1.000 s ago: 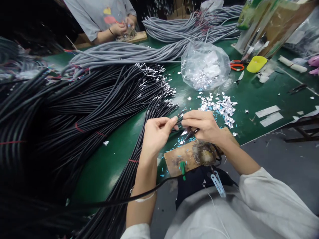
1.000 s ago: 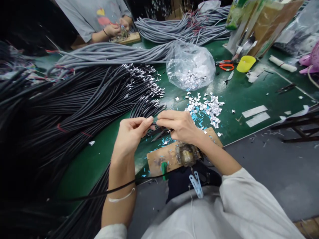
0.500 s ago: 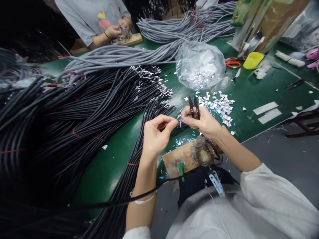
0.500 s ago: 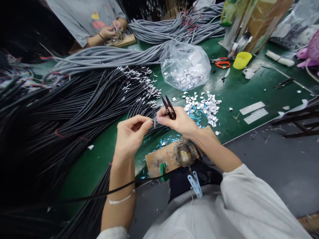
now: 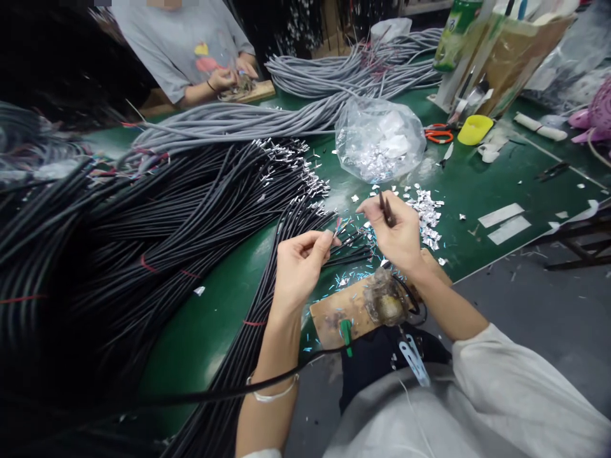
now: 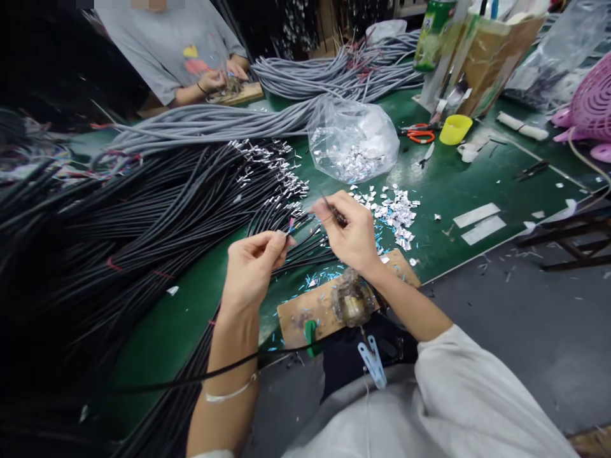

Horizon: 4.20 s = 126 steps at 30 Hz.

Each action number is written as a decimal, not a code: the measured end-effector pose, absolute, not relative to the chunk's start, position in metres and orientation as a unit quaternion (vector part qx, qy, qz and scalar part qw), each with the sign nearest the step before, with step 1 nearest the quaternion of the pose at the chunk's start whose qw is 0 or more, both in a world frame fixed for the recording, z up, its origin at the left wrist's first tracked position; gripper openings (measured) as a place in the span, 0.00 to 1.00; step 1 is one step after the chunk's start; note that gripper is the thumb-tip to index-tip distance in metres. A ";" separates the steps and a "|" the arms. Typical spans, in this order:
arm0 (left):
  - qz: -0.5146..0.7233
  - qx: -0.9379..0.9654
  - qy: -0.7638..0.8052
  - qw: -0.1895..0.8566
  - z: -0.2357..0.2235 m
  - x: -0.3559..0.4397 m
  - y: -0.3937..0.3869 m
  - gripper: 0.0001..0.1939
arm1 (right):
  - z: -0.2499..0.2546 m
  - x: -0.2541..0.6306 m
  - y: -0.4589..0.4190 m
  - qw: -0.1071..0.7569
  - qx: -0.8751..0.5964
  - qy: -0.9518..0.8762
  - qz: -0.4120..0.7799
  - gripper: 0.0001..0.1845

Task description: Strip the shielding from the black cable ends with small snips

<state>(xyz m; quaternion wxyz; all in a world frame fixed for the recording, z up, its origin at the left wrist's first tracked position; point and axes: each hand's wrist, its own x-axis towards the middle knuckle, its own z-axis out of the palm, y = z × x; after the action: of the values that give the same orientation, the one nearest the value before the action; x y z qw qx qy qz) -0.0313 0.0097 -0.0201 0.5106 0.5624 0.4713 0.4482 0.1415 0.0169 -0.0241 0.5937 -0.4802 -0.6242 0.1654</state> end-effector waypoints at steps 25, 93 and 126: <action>0.552 0.605 0.505 0.273 -0.019 -0.021 0.000 0.04 | -0.024 0.130 0.002 0.613 -0.421 -0.663 0.084 0.05; 0.529 0.572 0.472 0.412 -0.020 -0.015 0.002 0.13 | -0.029 0.125 0.009 0.572 -0.443 -0.558 0.406 0.11; 0.544 0.624 0.504 0.246 -0.030 -0.009 -0.002 0.07 | -0.027 0.126 0.007 0.566 -0.474 -0.596 0.316 0.05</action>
<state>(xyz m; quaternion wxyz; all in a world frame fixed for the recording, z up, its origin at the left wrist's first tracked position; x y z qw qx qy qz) -0.0089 -0.0016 -0.0304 0.2457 0.6236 0.5044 0.5444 0.1256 0.0071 -0.0272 0.5658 -0.4739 -0.5963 0.3158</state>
